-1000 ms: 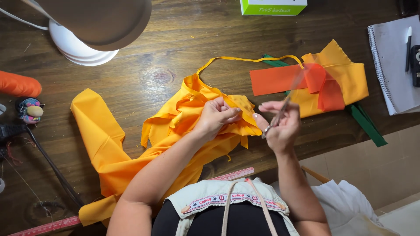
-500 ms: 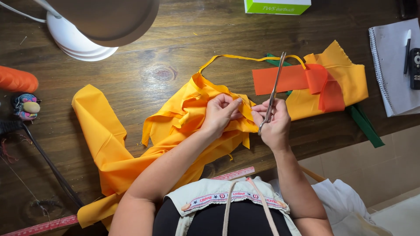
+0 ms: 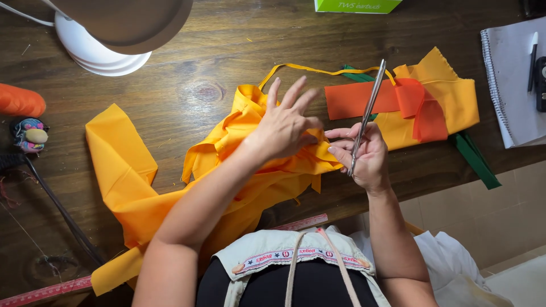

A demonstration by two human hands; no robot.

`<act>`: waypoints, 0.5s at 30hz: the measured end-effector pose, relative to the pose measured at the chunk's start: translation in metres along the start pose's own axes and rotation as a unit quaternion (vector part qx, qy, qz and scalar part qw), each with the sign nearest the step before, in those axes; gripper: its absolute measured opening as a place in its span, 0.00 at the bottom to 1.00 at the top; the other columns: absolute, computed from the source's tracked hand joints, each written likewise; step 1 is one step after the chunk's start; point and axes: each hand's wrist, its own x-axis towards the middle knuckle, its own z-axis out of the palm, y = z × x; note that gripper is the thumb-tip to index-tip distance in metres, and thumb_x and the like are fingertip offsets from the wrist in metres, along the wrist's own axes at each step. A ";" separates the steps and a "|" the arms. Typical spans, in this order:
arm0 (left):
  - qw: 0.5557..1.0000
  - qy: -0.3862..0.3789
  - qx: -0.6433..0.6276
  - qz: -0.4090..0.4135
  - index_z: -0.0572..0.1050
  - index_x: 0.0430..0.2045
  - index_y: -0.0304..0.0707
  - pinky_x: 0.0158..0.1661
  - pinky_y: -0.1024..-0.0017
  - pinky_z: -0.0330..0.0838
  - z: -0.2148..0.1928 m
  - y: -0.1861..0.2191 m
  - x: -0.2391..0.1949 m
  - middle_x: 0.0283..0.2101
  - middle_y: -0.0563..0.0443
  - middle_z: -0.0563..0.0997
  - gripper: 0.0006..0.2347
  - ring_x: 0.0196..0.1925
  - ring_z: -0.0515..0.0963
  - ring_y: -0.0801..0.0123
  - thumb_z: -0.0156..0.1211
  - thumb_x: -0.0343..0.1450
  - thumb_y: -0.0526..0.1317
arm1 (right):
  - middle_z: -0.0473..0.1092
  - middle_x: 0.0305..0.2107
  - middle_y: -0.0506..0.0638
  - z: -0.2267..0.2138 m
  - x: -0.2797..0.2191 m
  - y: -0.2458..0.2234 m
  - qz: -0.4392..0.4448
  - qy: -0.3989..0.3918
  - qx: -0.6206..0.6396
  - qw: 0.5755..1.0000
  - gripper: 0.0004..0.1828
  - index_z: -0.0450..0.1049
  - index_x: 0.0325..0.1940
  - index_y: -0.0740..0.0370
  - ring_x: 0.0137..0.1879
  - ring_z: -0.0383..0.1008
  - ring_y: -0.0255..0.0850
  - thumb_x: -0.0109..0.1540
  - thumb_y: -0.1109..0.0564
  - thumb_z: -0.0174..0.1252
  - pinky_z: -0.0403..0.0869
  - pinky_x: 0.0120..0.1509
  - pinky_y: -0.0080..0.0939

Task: Cutting and trimming yellow fabric using scissors on a work table

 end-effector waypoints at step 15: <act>0.888 -0.036 -0.445 -0.109 0.79 0.27 0.44 0.32 0.67 0.73 0.023 -0.048 -0.041 0.21 0.49 0.79 0.11 0.27 0.78 0.66 0.76 0.64 0.47 | 0.75 0.44 0.69 -0.007 -0.008 -0.003 0.031 0.022 0.063 0.997 0.28 0.57 0.47 0.60 0.39 0.84 0.47 0.54 0.74 0.68 0.77 0.23 0.26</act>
